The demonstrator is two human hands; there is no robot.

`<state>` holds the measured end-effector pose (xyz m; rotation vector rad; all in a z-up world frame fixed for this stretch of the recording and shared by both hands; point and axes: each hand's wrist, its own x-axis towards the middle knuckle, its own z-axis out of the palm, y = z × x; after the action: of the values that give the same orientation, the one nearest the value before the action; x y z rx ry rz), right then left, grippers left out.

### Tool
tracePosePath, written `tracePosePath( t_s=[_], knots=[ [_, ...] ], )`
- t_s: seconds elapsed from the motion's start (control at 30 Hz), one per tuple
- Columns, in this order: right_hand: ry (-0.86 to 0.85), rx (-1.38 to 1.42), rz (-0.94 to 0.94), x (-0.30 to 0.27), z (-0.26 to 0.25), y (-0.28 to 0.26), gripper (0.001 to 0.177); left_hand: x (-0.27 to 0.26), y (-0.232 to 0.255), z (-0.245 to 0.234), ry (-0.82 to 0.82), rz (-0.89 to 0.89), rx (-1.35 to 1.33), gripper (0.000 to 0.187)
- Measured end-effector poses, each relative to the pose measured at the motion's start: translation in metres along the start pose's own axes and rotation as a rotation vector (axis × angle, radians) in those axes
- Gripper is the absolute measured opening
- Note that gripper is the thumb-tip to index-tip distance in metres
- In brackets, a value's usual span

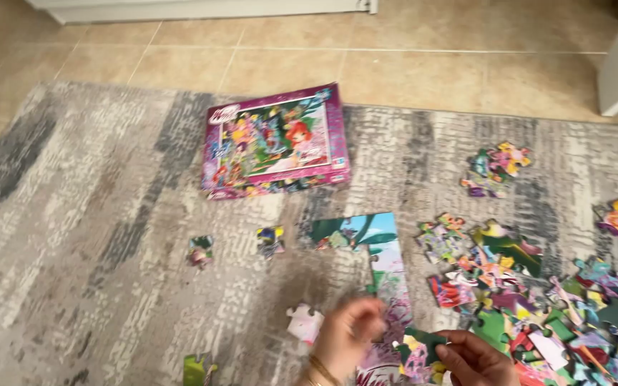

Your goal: Assembling a jigsaw puzzle on a rug.

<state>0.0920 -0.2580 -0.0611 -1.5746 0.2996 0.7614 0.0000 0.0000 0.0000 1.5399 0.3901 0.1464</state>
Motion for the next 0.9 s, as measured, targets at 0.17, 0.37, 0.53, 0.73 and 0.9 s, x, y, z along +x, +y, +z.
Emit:
tracePosePath(
  t_s=[0.17,0.37,0.53,0.73,0.9],
  knots=[
    [-0.039,-0.018,-0.05,0.006,0.032,-0.004,0.025,0.037,0.035,-0.114,0.425,0.35,0.806,0.035],
    [-0.201,-0.127,-0.273,-0.011,0.159,-0.086,0.036,0.046,0.028,-0.148,0.056,-0.051,0.272,0.03],
    [-0.274,-0.061,-0.204,0.001,0.212,-0.104,0.047,0.043,0.038,-0.177,0.202,-0.052,0.395,0.033],
    [-0.281,0.071,-0.151,0.015,0.212,-0.086,0.05,0.026,0.016,-0.194,0.497,0.362,0.883,0.042],
    [-0.208,0.001,-0.113,0.007,0.222,-0.079,0.038,0.017,-0.016,-0.183,0.205,-0.283,0.032,0.024]
  ],
)
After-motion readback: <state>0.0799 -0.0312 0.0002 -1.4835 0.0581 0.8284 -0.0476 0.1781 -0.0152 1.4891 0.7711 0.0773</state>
